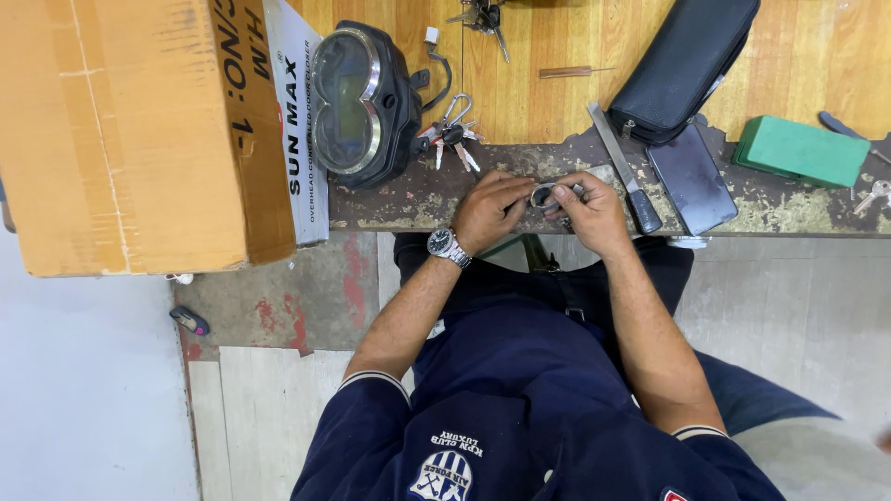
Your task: Repairing a lock mechanism by carefully manipulating internal pins and springs using a small pick and testing the cylinder with a key.
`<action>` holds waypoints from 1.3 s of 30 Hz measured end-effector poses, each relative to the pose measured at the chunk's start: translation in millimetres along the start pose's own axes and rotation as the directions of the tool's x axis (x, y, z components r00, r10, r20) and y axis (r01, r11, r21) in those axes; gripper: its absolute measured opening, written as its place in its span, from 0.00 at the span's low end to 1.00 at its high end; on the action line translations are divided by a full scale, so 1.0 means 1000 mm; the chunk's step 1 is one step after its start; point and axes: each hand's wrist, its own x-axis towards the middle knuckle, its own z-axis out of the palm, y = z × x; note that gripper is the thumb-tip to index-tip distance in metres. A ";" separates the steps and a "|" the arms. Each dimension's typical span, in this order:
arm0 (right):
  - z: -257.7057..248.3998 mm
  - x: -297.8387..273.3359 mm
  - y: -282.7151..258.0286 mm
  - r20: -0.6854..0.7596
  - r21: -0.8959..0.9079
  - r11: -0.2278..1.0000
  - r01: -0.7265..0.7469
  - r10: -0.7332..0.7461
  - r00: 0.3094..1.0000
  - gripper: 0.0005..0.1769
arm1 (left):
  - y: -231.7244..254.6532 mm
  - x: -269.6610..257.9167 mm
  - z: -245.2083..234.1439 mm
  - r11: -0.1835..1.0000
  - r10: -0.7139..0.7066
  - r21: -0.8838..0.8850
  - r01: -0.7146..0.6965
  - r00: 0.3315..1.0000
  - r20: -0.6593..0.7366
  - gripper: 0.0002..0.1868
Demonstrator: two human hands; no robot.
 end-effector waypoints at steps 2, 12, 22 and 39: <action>0.000 0.000 0.000 0.001 0.006 1.000 -0.002 0.002 1.000 0.08 | -0.001 -0.001 0.000 1.000 -0.008 0.002 0.008 1.000 0.002 0.16; 0.004 0.001 -0.010 -0.016 -0.011 0.999 -0.038 0.038 0.999 0.09 | -0.004 -0.006 0.003 0.998 -0.065 -0.006 0.065 0.997 -0.030 0.31; 0.008 0.002 -0.016 -0.050 -0.089 0.994 -0.057 0.053 0.997 0.09 | 0.005 -0.002 -0.001 0.999 -0.043 -0.005 0.042 0.998 -0.038 0.34; 0.010 0.003 -0.018 -0.057 -0.122 0.985 -0.125 0.119 0.991 0.08 | 0.014 0.002 -0.006 0.993 -0.119 0.019 0.118 0.992 0.035 0.36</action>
